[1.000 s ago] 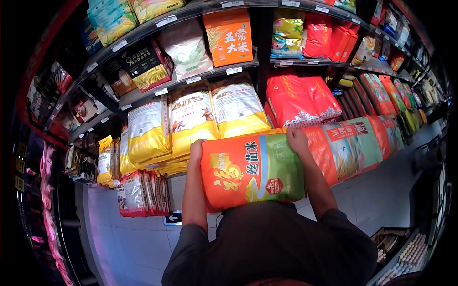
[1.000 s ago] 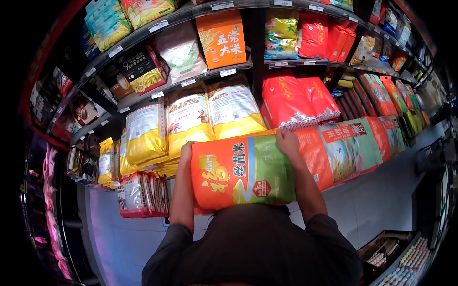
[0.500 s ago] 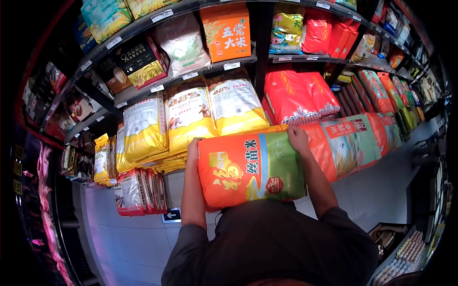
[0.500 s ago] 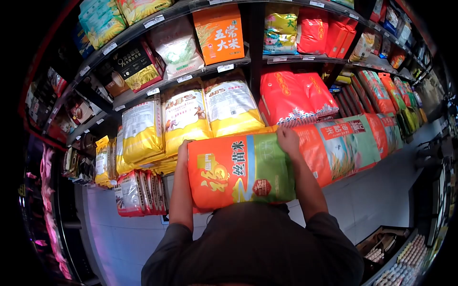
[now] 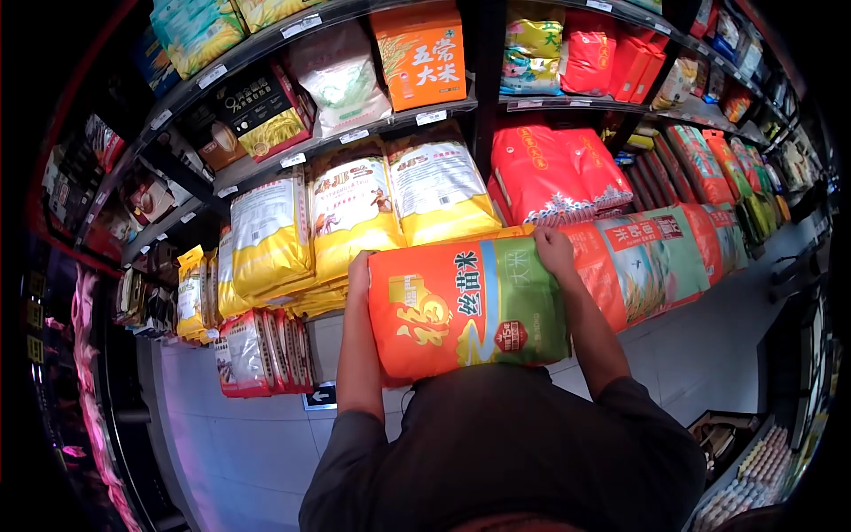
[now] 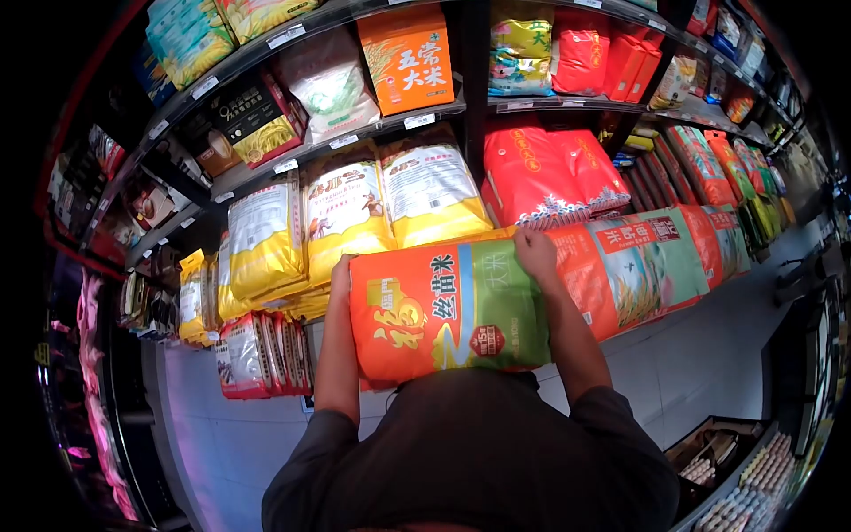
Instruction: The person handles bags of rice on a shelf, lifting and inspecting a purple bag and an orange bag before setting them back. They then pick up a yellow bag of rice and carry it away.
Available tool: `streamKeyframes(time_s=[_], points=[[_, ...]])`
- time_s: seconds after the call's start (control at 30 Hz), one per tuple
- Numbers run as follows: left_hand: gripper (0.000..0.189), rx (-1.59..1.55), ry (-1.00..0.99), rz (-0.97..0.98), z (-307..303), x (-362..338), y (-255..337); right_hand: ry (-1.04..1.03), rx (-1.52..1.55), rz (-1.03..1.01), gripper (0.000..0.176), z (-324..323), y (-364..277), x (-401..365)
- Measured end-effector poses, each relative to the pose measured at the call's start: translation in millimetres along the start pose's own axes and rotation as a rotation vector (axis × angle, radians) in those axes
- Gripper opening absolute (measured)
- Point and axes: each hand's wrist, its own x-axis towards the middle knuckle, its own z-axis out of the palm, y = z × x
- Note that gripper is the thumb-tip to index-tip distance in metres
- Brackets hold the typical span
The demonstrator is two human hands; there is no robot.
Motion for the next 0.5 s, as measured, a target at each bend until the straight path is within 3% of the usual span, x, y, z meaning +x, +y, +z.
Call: streamKeyframes(time_s=[0.5], points=[[0.036, 0.008, 0.053, -0.005, 8, -13, 10, -0.014, 0.009, 0.007, 0.037, 4, 7, 3]])
